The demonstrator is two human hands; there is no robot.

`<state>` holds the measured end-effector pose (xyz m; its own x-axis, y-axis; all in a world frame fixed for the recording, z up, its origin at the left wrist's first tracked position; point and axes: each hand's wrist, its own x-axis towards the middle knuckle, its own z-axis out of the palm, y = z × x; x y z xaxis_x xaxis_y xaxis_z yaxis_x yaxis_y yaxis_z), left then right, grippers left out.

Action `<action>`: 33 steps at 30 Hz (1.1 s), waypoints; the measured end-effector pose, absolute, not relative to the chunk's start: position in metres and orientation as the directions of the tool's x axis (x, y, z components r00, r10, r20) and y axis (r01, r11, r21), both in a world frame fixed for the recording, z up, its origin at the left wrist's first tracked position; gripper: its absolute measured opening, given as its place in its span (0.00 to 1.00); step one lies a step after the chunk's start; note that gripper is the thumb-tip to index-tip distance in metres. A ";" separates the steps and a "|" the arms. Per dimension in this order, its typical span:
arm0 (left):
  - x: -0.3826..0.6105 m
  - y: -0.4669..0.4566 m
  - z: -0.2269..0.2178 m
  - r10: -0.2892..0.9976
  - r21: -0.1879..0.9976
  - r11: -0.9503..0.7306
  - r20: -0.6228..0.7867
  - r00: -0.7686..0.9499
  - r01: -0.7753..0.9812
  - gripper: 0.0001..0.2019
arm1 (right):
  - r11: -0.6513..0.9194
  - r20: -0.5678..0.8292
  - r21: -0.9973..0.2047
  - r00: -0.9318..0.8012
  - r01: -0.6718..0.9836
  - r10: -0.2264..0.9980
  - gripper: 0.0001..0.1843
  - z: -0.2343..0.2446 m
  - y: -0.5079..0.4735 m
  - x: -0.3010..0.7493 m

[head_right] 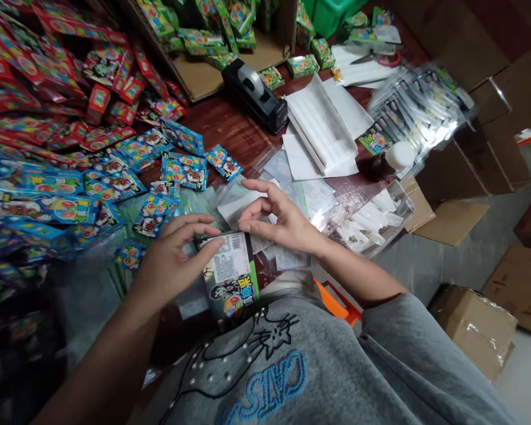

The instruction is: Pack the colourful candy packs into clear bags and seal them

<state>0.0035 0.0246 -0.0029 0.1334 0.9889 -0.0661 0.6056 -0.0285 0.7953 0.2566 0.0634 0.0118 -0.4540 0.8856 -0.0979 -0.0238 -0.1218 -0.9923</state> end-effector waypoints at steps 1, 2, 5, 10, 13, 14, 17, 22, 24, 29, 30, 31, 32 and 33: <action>-0.001 0.018 0.001 0.983 0.847 0.050 -0.134 0.122 0.529 0.11 | -0.128 -0.095 -0.991 -0.477 -0.037 0.874 0.46 0.013 0.060 0.252; -0.004 0.012 0.004 0.973 0.880 0.129 -0.202 0.112 0.458 0.13 | -0.129 -0.088 -0.990 -0.499 -0.048 0.862 0.45 0.014 0.058 0.247; -0.007 -0.004 0.010 0.954 0.902 0.258 -0.295 0.057 0.347 0.17 | -0.101 -0.054 -0.993 -0.558 -0.054 0.828 0.44 0.014 0.052 0.231; -0.007 -0.018 0.019 0.966 0.923 0.242 -0.257 0.011 0.301 0.14 | 0.065 0.023 -0.997 -0.583 0.051 0.812 0.46 0.011 0.044 0.214; -0.009 -0.024 0.021 0.962 0.945 0.267 -0.273 0.004 0.191 0.16 | 0.307 0.140 -0.925 -0.551 0.224 0.823 0.44 0.013 0.037 0.212; -0.010 -0.026 0.021 0.961 0.948 0.274 -0.277 -0.003 0.161 0.17 | 0.390 0.179 -0.877 -0.561 0.281 0.808 0.41 0.014 0.034 0.211; -0.011 -0.031 0.019 0.954 0.947 0.298 -0.298 -0.016 0.119 0.17 | 0.548 0.215 -0.744 -0.639 0.383 0.738 0.35 0.016 0.028 0.207; -0.018 -0.036 0.023 0.943 0.941 0.332 -0.333 0.011 0.068 0.23 | 0.597 0.164 -0.716 -0.744 0.362 0.648 0.39 0.021 0.028 0.202; -0.033 -0.039 0.027 0.948 0.948 0.310 -0.303 -0.099 0.070 0.22 | 0.549 0.185 -0.776 -0.720 0.310 0.669 0.40 0.023 0.031 0.206; -0.070 -0.062 0.027 0.748 0.994 -0.084 0.018 -0.663 -0.068 0.27 | 0.190 0.130 -0.971 -0.349 0.145 0.928 0.55 0.010 0.030 0.217; -0.069 -0.068 0.024 0.694 0.985 -0.149 0.045 -0.718 -0.082 0.29 | 0.116 0.082 -0.989 -0.317 0.089 0.945 0.57 0.004 0.027 0.214; -0.065 -0.074 0.020 0.662 0.979 -0.182 0.053 -0.747 -0.091 0.30 | 0.049 0.038 -0.998 -0.308 0.029 0.951 0.58 -0.002 0.024 0.208; -0.058 -0.081 0.014 0.653 0.977 -0.186 0.041 -0.756 -0.108 0.32 | -0.004 0.006 -1.000 -0.304 -0.031 0.953 0.58 -0.008 0.020 0.200; -0.049 -0.089 0.009 0.659 0.976 -0.172 0.012 -0.752 -0.135 0.34 | -0.036 -0.007 -0.995 -0.296 -0.094 0.955 0.56 -0.013 0.018 0.191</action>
<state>-0.0488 -0.0894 0.0089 -0.7522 0.6588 0.0121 -0.1346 -0.1716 0.9759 0.1915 0.0180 -0.0128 -0.2963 0.9551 -0.0067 -0.0937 -0.0361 -0.9949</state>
